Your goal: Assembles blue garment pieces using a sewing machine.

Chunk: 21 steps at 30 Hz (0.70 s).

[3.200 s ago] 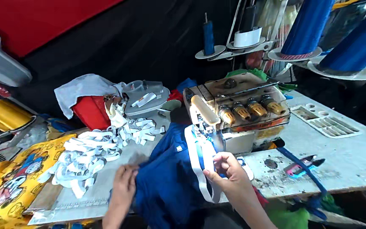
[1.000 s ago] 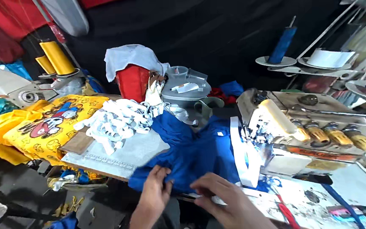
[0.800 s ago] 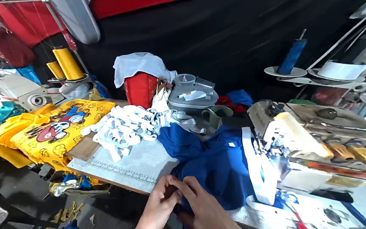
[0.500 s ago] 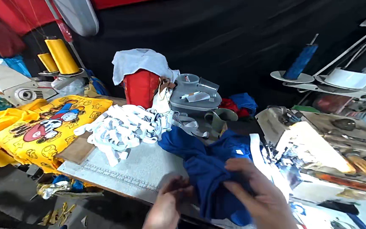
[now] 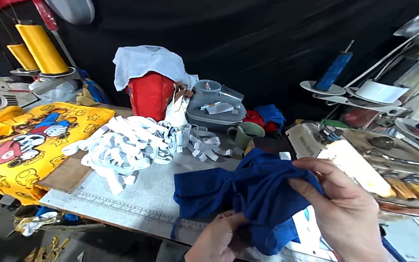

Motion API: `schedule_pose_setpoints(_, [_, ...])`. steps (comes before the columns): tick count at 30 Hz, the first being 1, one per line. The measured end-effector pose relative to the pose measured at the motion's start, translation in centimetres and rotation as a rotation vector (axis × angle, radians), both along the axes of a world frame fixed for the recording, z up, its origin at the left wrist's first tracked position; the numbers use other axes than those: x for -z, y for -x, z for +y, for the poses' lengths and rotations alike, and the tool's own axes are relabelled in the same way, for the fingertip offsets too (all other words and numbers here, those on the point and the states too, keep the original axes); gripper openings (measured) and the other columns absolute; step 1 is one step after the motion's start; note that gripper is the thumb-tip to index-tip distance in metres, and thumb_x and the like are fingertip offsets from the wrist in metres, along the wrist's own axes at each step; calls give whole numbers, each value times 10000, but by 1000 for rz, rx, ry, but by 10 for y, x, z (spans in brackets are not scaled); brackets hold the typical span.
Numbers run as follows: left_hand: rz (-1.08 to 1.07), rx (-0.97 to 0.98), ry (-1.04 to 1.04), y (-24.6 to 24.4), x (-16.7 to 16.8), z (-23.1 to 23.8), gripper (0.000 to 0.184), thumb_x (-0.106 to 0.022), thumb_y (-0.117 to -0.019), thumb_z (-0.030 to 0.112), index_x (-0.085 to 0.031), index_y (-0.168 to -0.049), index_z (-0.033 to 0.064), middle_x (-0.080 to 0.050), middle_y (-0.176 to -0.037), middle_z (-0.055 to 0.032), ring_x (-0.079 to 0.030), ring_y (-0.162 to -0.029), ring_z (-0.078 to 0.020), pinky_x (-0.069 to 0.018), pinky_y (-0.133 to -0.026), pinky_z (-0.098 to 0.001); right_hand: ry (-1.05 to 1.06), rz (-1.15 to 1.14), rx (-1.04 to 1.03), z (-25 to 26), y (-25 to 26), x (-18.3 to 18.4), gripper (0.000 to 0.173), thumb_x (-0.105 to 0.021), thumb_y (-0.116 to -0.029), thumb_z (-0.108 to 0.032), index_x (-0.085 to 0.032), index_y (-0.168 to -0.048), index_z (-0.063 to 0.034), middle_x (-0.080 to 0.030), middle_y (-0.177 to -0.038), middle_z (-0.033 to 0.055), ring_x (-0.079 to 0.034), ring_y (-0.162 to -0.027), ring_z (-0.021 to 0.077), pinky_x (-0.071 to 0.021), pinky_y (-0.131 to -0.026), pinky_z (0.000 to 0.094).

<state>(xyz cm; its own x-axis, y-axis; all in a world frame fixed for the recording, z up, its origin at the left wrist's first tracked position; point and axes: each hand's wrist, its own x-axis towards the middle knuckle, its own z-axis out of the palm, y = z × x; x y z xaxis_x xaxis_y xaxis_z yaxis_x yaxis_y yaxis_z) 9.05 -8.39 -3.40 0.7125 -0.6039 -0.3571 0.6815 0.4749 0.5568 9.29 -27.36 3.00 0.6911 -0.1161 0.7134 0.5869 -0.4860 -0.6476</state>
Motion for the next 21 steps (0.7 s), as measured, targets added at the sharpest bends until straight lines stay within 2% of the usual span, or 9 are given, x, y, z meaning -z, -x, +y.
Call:
schedule_pose_setpoints(3, [-135,-211,-1,1,-1,16,204,-430,-1061,64,-634,-1071,63,-728,-909,-6,-712,-860,-101,-596,-838,-294,195,-84,117,8,12,14,183,-695,-942,-222,-700,-1111,-152,-664,-1125,-45,-603,-1112,10,-517,-954,191])
schedule_pose_setpoints(5, [-200,-381,26,9,-15,28,237,-385,-1052,46,-617,-1103,49,-738,-932,-18,-723,-889,-116,-607,-841,-323,337,-43,123,22,24,30,146,-645,-997,-223,-648,-1075,-99,-647,-1088,55,-608,-1069,54,-502,-935,187])
schedule_pose_setpoints(7, [-331,-460,46,18,-33,42,189,-382,-1056,34,-542,-1145,79,-737,-953,15,-728,-888,-85,-625,-796,-288,541,50,29,35,32,44,122,-587,-996,-88,-682,-1026,-17,-693,-1064,171,-684,-1029,223,-562,-906,325])
schedule_pose_setpoints(8, [-457,-446,99,18,-27,50,172,-498,-1035,61,-560,-1189,105,-742,-1036,27,-722,-952,-82,-613,-847,-290,656,97,-20,39,32,44,126,-585,-923,-12,-707,-956,-4,-716,-991,181,-717,-935,279,-597,-818,385])
schedule_pose_setpoints(11, [-504,-460,91,18,-14,53,222,-555,-988,14,-620,-1189,82,-727,-1080,-11,-716,-958,-107,-608,-846,-309,830,602,-348,34,29,-3,93,-638,-844,49,-725,-874,39,-709,-866,228,-711,-828,416,-556,-711,611])
schedule_pose_setpoints(13, [-400,-493,89,18,-14,52,182,-561,-968,-37,-615,-1120,48,-736,-1025,-37,-732,-903,-123,-624,-809,-317,896,958,-553,31,10,-30,50,-655,-853,33,-704,-852,39,-660,-787,212,-647,-764,386,-492,-674,596])
schedule_pose_setpoints(16, [-372,-518,0,25,-13,49,169,-617,-901,-91,-613,-961,67,-715,-897,-7,-710,-816,-83,-616,-764,-283,1134,1231,-620,49,-15,-41,76,-666,-881,49,-680,-935,101,-640,-852,268,-616,-812,415,-469,-724,599])
schedule_pose_setpoints(19, [-329,-470,-87,44,-8,48,209,-620,-892,-108,-591,-946,91,-692,-876,10,-684,-789,-67,-594,-722,-258,1226,1114,-435,59,-25,-30,151,-640,-902,61,-657,-1034,130,-652,-1037,329,-631,-1017,503,-479,-870,656])
schedule_pose_setpoints(21, [-189,-329,-116,57,-7,53,219,-573,-950,-76,-508,-1120,46,-680,-962,-18,-697,-871,-109,-602,-798,-314,1031,692,-264,48,-27,-20,164,-614,-929,47,-708,-1063,42,-695,-1030,241,-689,-983,420,-550,-863,595])
